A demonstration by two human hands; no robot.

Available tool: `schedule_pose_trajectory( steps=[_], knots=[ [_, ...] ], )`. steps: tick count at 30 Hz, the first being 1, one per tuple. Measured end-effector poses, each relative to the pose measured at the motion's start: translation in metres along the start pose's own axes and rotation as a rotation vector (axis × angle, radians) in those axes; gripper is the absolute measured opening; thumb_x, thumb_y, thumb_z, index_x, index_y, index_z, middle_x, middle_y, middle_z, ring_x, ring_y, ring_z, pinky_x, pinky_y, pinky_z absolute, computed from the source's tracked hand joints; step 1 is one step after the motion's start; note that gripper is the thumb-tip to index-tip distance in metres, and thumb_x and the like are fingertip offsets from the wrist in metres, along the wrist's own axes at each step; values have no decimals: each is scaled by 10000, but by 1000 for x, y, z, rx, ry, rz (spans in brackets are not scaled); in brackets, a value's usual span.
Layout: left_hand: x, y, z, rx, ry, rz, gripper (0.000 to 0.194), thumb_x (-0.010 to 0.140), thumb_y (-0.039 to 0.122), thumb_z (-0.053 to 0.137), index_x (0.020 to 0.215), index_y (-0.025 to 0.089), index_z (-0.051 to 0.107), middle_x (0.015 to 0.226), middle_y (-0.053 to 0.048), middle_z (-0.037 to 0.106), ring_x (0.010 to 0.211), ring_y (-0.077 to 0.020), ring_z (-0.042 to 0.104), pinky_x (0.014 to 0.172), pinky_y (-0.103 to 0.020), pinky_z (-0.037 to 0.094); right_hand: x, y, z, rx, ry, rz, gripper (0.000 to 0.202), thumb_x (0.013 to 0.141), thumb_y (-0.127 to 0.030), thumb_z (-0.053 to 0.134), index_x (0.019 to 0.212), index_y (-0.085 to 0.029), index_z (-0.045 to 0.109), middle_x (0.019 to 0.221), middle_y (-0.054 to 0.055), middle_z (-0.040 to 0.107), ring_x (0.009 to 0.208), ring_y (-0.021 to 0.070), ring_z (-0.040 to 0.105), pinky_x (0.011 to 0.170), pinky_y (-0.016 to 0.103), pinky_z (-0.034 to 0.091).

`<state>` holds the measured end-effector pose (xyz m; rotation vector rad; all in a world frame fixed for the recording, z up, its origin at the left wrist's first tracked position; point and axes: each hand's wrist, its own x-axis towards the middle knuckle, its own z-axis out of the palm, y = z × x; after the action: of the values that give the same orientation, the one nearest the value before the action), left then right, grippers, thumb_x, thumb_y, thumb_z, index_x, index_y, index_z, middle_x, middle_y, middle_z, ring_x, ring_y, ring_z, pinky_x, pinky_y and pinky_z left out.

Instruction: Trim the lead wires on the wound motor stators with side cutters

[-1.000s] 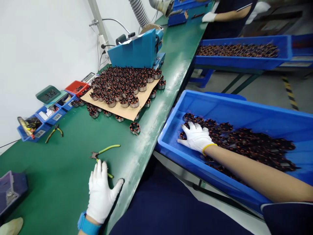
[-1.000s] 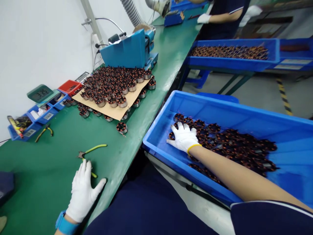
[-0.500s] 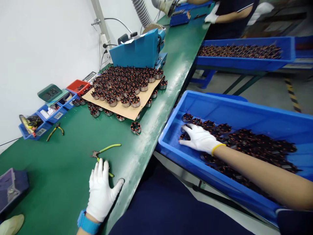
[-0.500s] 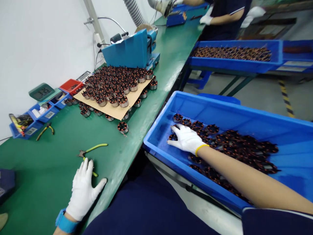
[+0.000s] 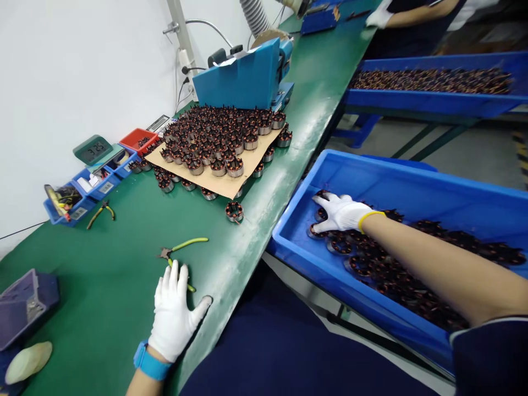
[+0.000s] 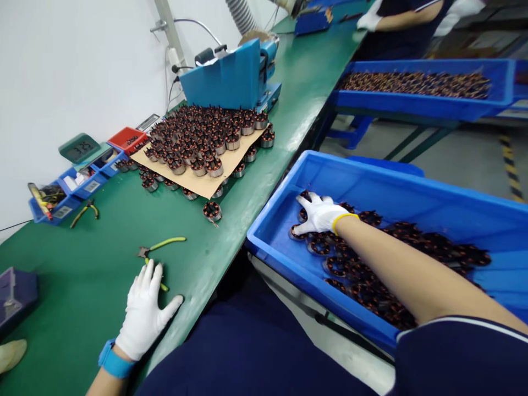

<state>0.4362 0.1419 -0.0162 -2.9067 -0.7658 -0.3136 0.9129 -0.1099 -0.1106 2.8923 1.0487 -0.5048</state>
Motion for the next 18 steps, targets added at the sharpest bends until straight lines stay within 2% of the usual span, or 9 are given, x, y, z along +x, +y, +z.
schedule_pose_trajectory(
  steps=[3,6,9,12,18],
  knots=[
    [0,0,-1,-14,-8,-14,787,912,609,535,1486,78,452,1594,-272,393,1480,-450,377,1167,-629,363,3,5,-5,-26,-26,-75,1122,657,-795,693,1581,-226,410,1632,179,334,1325,485,435,1076,553,409],
    [-1,0,-2,-30,-25,-17,768,912,601,540,1482,90,465,1597,-266,394,1492,-446,361,1170,-633,356,-1,13,-9,-42,-33,-122,977,757,-695,677,1576,-224,427,1634,167,342,1330,434,453,1092,505,404],
    [-1,0,-3,-42,-42,-19,760,908,604,544,1471,97,484,1598,-260,397,1495,-445,357,1171,-632,356,-2,19,-9,-50,-46,-113,959,782,-588,714,1601,-214,382,1643,200,305,1350,425,454,1080,487,410],
    [0,0,-4,-46,-54,-31,766,903,607,550,1466,90,494,1605,-261,386,1499,-452,346,1176,-639,344,-1,18,-7,-65,-59,-96,970,776,-559,733,1607,-221,365,1652,219,265,1346,452,448,1049,509,418],
    [1,1,-6,-65,-56,-29,775,898,617,558,1449,73,522,1595,-275,394,1490,-468,353,1170,-657,340,-3,-2,-1,-114,-82,-95,895,802,-521,725,1579,-212,406,1638,224,283,1326,454,438,1048,522,405]
  ],
)
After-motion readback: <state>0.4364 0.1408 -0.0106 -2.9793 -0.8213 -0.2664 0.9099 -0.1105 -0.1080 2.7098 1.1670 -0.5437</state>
